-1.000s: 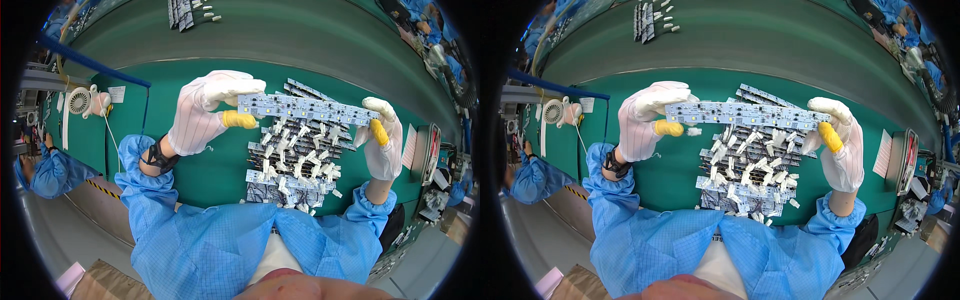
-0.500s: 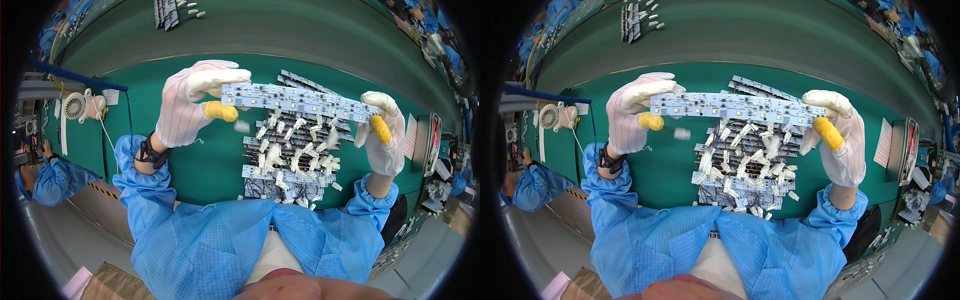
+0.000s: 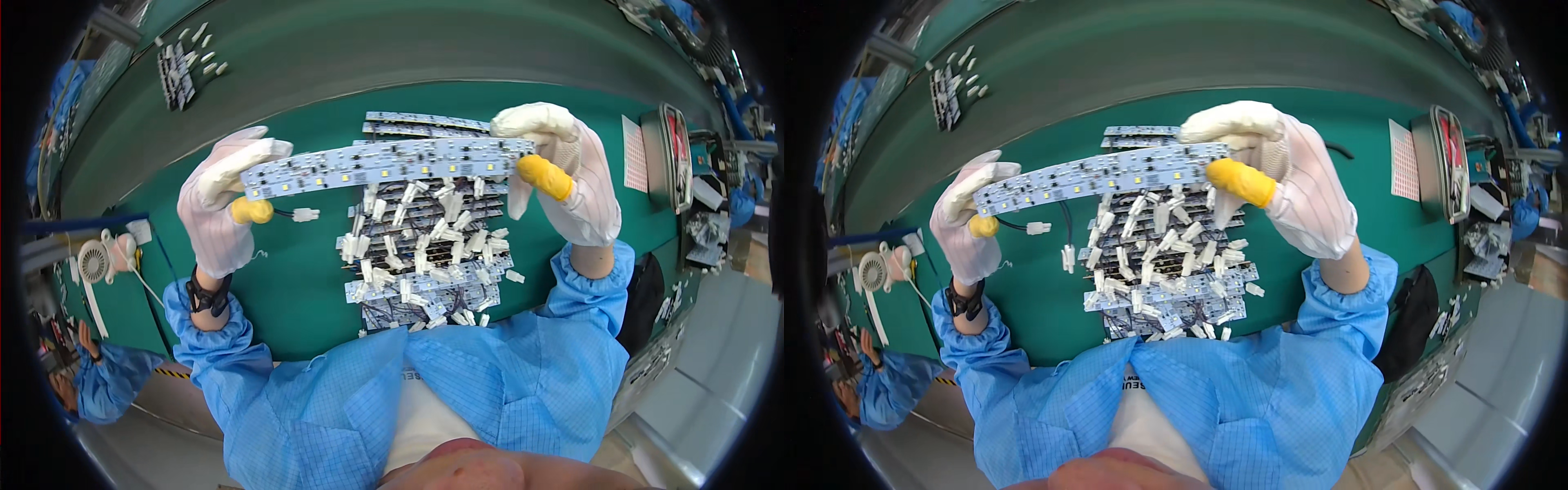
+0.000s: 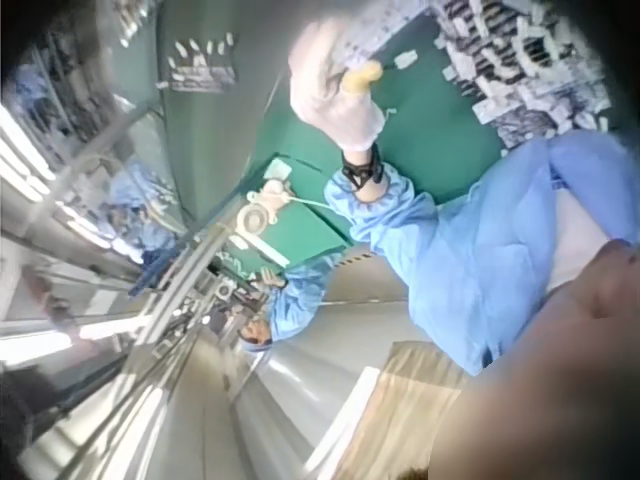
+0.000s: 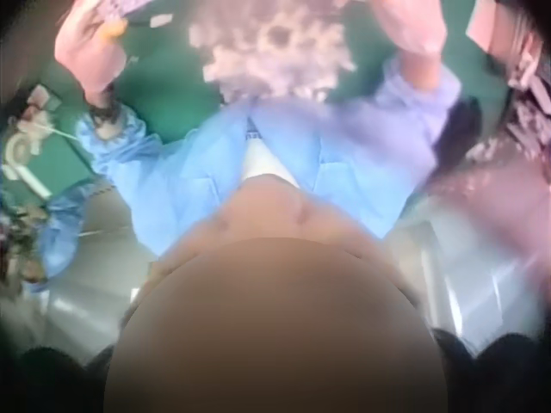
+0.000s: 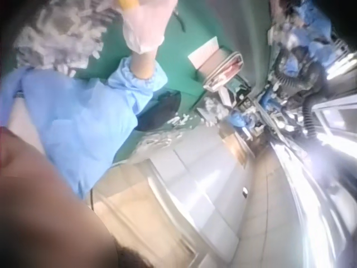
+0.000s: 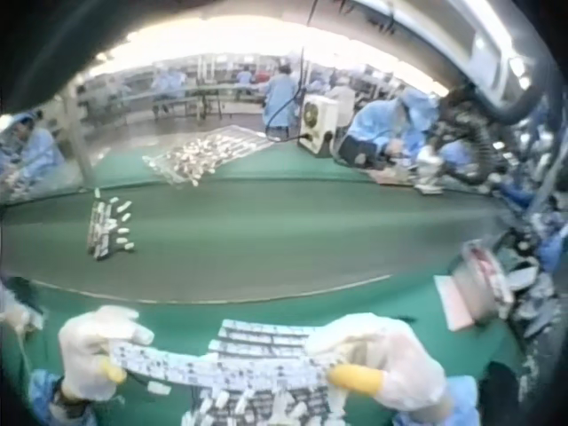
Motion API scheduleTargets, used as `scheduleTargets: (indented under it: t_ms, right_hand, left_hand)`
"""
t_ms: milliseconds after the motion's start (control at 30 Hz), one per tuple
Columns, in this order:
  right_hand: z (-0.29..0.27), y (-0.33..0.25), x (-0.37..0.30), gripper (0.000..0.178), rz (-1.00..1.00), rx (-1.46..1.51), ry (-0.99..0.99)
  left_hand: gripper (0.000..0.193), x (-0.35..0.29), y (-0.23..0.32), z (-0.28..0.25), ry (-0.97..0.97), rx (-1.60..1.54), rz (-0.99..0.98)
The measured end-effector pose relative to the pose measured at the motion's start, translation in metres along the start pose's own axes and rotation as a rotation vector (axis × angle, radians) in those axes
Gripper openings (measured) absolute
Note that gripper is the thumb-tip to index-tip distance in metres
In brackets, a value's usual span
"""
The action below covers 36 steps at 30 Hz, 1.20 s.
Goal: The recorder is assembling and inspecting strips of circuit boards at a manual assembly station on a production floor.
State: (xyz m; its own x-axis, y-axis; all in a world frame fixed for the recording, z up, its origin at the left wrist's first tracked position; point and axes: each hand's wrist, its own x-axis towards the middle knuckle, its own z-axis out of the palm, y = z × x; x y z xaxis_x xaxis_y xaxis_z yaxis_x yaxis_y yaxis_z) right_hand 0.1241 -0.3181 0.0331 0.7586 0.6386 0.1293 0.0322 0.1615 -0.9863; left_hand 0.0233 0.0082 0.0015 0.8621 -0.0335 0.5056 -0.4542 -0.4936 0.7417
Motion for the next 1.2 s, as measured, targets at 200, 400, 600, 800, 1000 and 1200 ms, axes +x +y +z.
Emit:
scheduleTargets:
  t_ms: [200,400,600,800,1000,1200]
  right_hand:
    - [0.002,-0.017,0.003,0.05,0.152,-0.138,-0.073]
    - [-0.007,-0.004,0.005,0.058,0.06,-0.071,-0.133]
    - [-0.03,0.018,-0.003,0.075,0.129,-0.574,-0.05]
    - [-0.127,0.092,-0.066,0.075,0.252,-1.945,0.269]
    - [-0.115,0.079,-0.051,0.034,0.135,-0.946,0.351]
    - [-0.017,0.007,-0.01,0.037,-0.105,-0.943,-0.088]
  left_hand:
    - [0.053,-0.006,0.003,0.003,0.053,-0.123,-0.265]
    - [0.062,-0.003,0.01,0.002,-0.006,-0.213,-0.379]
    - [0.061,-0.01,-0.003,0.006,0.107,-0.267,-0.373]
    - [0.053,-0.003,0.008,0.004,0.031,-0.064,-0.346]
    - [0.054,-0.001,0.009,0.003,-0.033,-0.067,-0.372]
    - [0.054,-0.01,0.021,0.007,0.02,-0.205,-0.409]
